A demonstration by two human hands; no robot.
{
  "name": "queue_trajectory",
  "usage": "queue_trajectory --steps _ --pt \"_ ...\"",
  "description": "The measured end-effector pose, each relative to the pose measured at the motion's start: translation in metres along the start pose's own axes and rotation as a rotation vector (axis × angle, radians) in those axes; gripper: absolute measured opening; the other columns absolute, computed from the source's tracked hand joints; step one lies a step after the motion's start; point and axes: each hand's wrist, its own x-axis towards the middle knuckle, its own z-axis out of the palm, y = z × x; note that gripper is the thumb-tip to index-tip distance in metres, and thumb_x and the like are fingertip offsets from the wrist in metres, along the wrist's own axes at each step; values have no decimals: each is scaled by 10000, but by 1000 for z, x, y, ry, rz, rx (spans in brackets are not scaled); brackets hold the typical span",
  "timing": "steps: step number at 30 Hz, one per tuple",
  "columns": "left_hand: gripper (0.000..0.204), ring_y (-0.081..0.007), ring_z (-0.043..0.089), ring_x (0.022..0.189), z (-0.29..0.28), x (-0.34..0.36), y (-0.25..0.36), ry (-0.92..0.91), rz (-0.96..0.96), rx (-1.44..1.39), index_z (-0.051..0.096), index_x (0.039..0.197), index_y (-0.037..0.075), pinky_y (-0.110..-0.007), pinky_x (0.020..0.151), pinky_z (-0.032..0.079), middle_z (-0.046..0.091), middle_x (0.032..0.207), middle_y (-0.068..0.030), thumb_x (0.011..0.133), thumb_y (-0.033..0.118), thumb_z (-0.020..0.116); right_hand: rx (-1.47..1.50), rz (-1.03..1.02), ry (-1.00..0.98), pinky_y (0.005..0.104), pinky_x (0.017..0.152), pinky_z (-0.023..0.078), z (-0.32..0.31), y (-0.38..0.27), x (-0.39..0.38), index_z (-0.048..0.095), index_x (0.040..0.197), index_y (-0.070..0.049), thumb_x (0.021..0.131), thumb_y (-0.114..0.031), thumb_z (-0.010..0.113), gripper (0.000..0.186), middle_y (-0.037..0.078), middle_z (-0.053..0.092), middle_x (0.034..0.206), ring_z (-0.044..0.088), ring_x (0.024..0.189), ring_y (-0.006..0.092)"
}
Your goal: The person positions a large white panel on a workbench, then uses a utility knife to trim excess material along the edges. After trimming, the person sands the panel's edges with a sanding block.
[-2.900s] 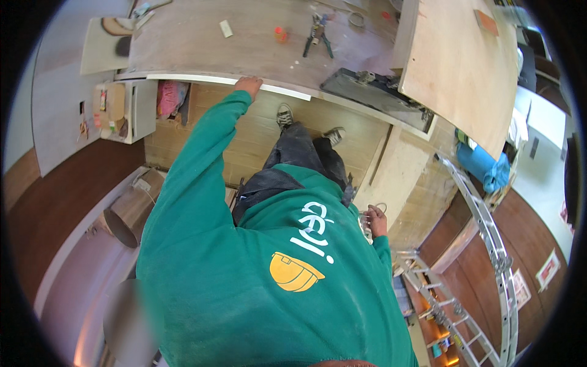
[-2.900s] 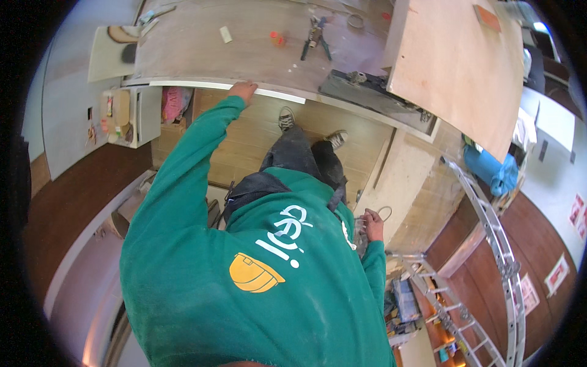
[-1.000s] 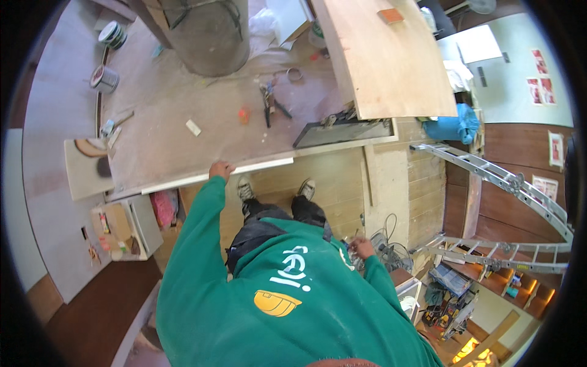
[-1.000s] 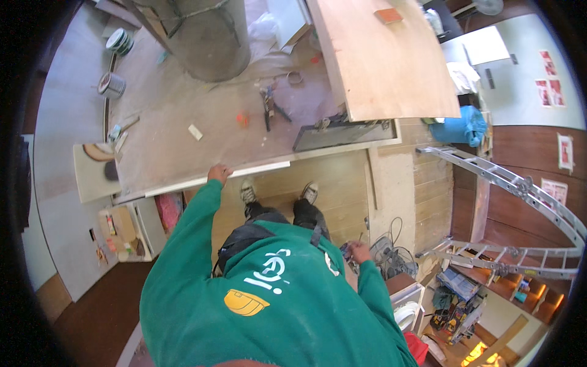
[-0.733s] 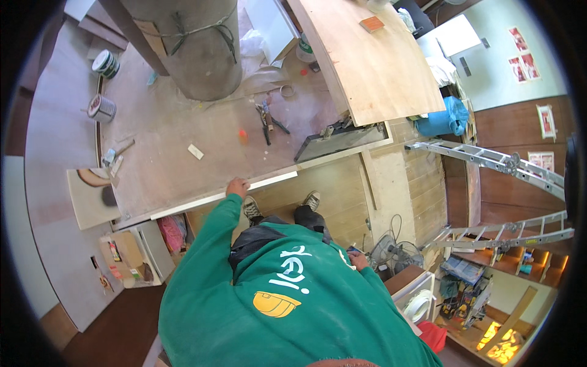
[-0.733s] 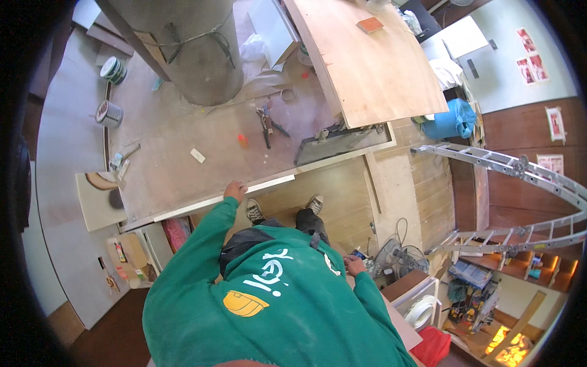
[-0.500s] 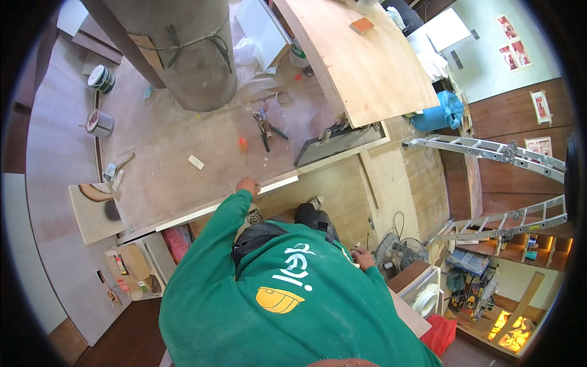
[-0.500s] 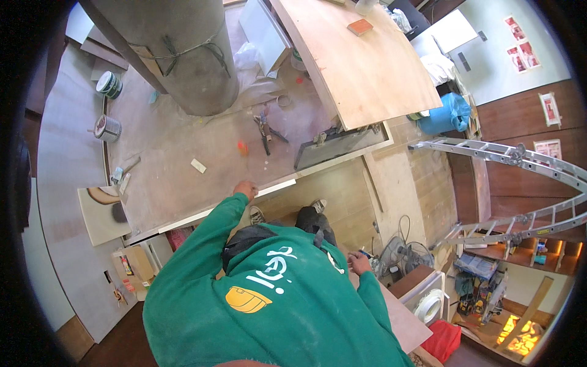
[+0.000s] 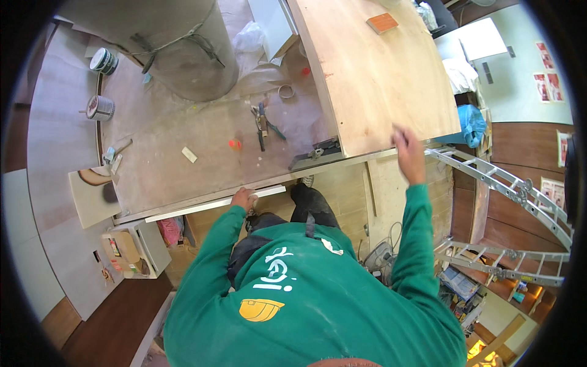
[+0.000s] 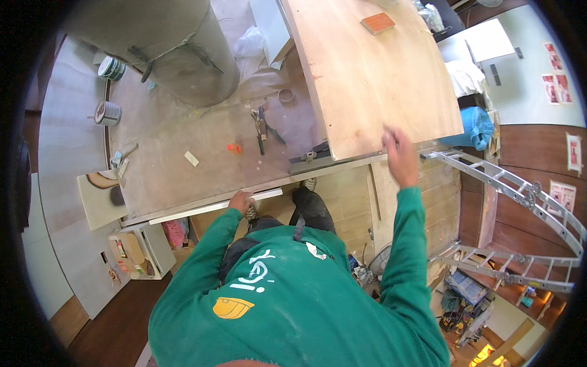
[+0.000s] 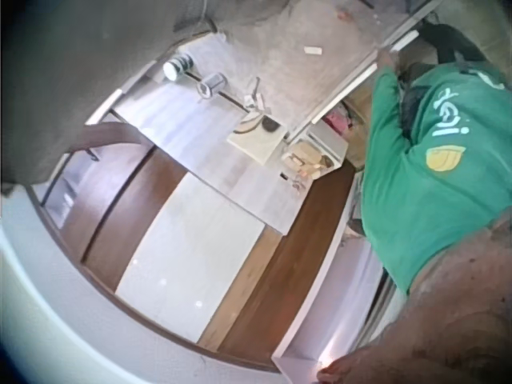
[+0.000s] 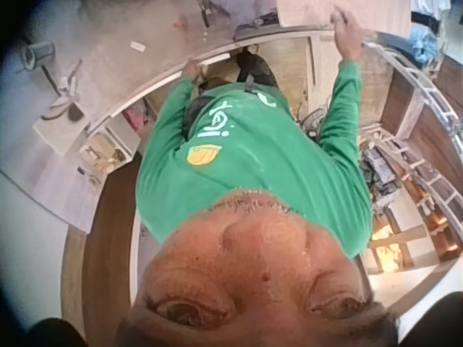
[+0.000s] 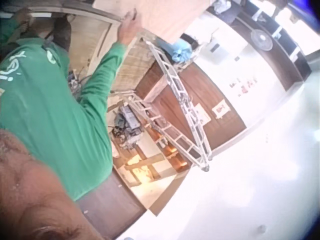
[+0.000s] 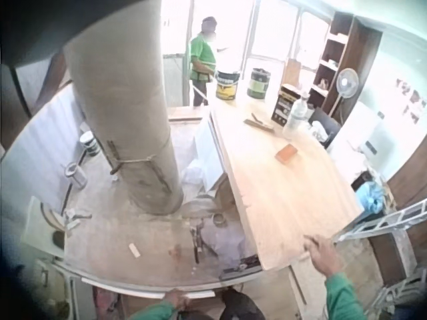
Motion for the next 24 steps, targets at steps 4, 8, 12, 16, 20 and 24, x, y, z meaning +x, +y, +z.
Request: queue_trajectory --steps 4,8,12,16,20,24 --pt "426 -387 648 1292 8 0 35 25 -207 137 824 1258 132 -537 1117 506 759 1291 -145 1027 452 662 -78 -218 -25 371 887 587 5 -12 147 728 1339 7 1088 -172 658 317 162 772 1027 735 946 242" --pt "408 -401 669 1217 28 5 49 201 -261 169 852 1149 115 -541 1099 492 783 1234 -151 1012 457 677 -242 -428 -84 394 966 592 43 -1 202 712 1390 -44 1085 -191 673 340 189 742 1178 733 1078 312" --pt "375 -436 674 1166 30 -2 76 474 -274 -65 810 1207 70 -542 1040 531 749 1204 -212 988 369 750 -568 -474 -33 502 1111 503 109 -28 178 622 1524 -99 1104 -260 631 450 158 619 1451 601 1348 339" --pt "363 -437 664 1179 25 -27 82 594 -328 -352 784 1229 39 -512 1036 540 729 1212 -203 1005 323 748 -548 -368 59 554 1191 416 150 -24 171 576 1583 -141 1129 -299 555 481 167 547 1534 521 1426 391" --pt "308 -430 657 1174 23 -42 68 598 -275 -321 782 1212 47 -514 1044 531 735 1180 -191 1019 281 723 -607 -351 85 556 1193 411 156 -31 168 584 1584 -157 1137 -342 527 487 183 540 1531 526 1410 405" --pt "312 -421 655 1172 6 -33 56 446 -149 -187 783 1218 55 -512 1046 529 741 1213 -178 1014 283 723 -622 -362 126 558 1173 433 155 -34 169 601 1570 -155 1124 -399 551 511 183 557 1503 547 1383 391"
